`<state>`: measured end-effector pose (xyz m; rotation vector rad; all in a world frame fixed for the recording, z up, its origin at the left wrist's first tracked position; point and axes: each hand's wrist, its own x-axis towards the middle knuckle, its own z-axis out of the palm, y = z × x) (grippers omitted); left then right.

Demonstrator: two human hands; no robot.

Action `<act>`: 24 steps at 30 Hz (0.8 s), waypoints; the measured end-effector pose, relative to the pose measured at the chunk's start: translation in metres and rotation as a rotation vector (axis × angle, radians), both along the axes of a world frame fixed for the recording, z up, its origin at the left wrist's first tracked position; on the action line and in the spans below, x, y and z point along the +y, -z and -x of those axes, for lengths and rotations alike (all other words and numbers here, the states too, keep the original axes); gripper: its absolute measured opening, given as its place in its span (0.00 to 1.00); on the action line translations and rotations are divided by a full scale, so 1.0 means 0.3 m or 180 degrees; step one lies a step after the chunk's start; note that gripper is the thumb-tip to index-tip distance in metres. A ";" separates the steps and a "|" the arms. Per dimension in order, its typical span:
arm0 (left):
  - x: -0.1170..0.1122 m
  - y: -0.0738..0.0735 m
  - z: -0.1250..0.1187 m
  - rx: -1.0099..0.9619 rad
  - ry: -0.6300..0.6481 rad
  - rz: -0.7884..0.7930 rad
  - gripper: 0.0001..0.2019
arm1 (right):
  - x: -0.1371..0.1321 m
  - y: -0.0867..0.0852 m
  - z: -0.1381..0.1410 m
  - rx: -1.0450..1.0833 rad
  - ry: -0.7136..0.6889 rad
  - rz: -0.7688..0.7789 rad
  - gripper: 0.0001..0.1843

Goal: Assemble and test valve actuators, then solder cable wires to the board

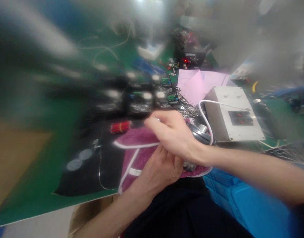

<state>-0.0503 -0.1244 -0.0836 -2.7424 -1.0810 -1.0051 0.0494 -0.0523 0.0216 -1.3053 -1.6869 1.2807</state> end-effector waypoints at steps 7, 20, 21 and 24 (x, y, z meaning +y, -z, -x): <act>0.015 0.005 0.012 0.0196 -0.0042 -0.0140 0.21 | 0.024 0.030 0.011 -0.0409 -0.0183 -0.0456 0.18; 0.024 -0.029 0.012 0.0526 -0.0019 0.0200 0.24 | -0.240 -0.165 -0.260 -0.1029 0.0707 -0.1937 0.10; 0.024 -0.032 0.012 0.0522 -0.0021 0.0190 0.23 | -0.267 -0.129 -0.291 -0.1004 0.0811 -0.1899 0.08; 0.025 -0.036 0.013 0.0471 -0.0017 0.0146 0.24 | -0.315 -0.021 -0.337 -0.0704 0.1066 -0.1797 0.07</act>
